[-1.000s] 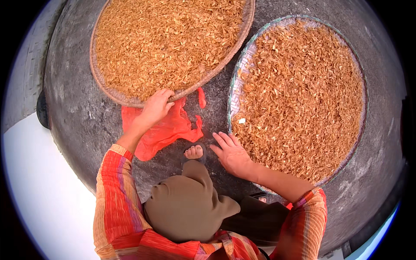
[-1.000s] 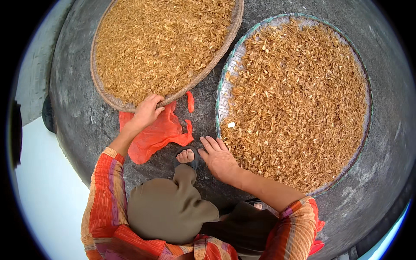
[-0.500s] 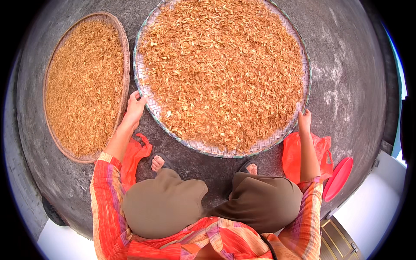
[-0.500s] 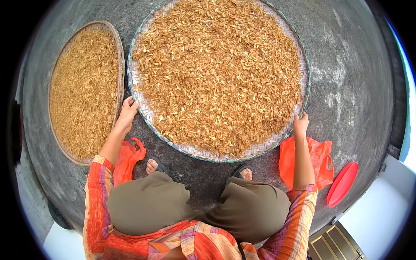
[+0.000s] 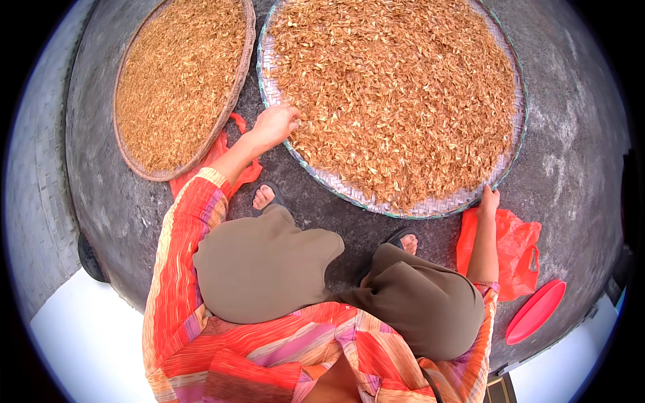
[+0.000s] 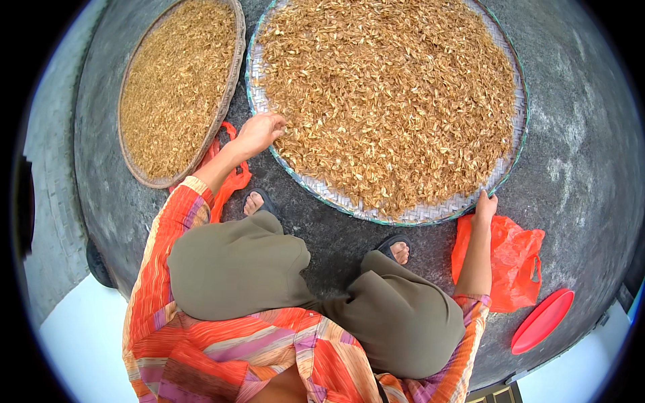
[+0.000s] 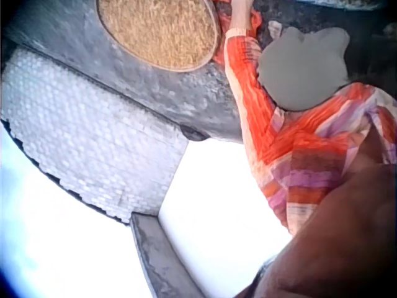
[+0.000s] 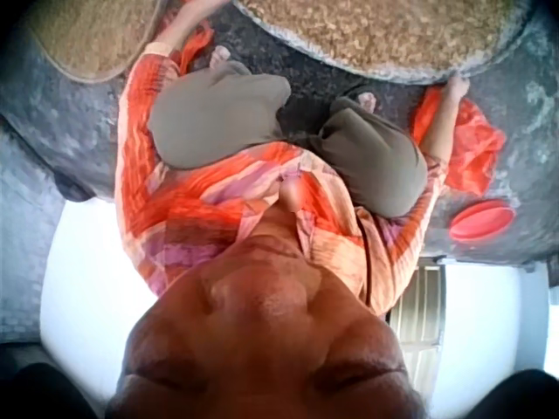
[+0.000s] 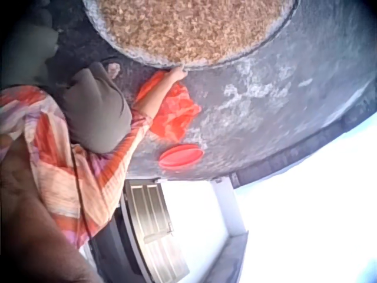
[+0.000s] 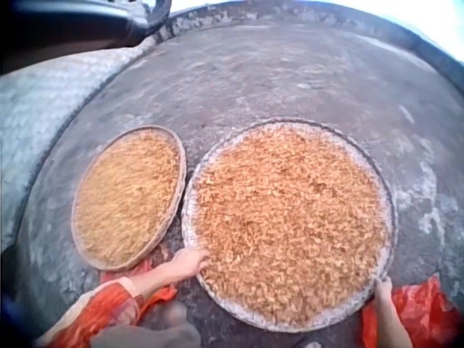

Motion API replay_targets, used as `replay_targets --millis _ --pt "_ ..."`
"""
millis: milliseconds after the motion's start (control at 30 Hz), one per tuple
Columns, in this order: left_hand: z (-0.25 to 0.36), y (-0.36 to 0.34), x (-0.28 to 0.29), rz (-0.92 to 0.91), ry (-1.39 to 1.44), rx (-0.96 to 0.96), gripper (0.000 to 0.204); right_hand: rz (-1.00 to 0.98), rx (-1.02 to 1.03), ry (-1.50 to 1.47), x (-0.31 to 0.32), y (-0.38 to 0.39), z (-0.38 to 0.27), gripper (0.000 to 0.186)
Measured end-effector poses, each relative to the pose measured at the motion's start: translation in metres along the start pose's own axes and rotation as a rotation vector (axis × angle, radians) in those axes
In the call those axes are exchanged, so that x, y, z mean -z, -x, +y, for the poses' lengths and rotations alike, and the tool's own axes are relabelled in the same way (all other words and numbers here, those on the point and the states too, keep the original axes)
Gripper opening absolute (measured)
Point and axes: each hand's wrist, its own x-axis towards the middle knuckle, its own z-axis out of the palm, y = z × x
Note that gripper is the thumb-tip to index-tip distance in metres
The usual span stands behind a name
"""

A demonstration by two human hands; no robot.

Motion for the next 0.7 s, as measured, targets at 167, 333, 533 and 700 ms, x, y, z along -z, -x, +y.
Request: replay_targets --millis 167,333,533,700 --pt "-0.008 0.000 -0.010 -0.093 -0.095 0.063 0.021 -0.140 -0.035 0.078 0.007 0.014 0.002 0.041" --pt "-0.017 -0.022 0.001 -0.076 0.204 0.145 0.018 0.045 0.233 0.065 0.049 -0.009 -0.008 0.035" --pt "-0.040 -0.008 -0.004 -0.092 1.053 0.514 0.018 -0.063 0.509 -0.164 0.013 0.081 -0.147 0.029" --pt "-0.037 -0.005 0.007 0.033 1.329 0.633 0.019 -0.236 1.140 -0.276 -0.004 0.227 -0.299 0.032"
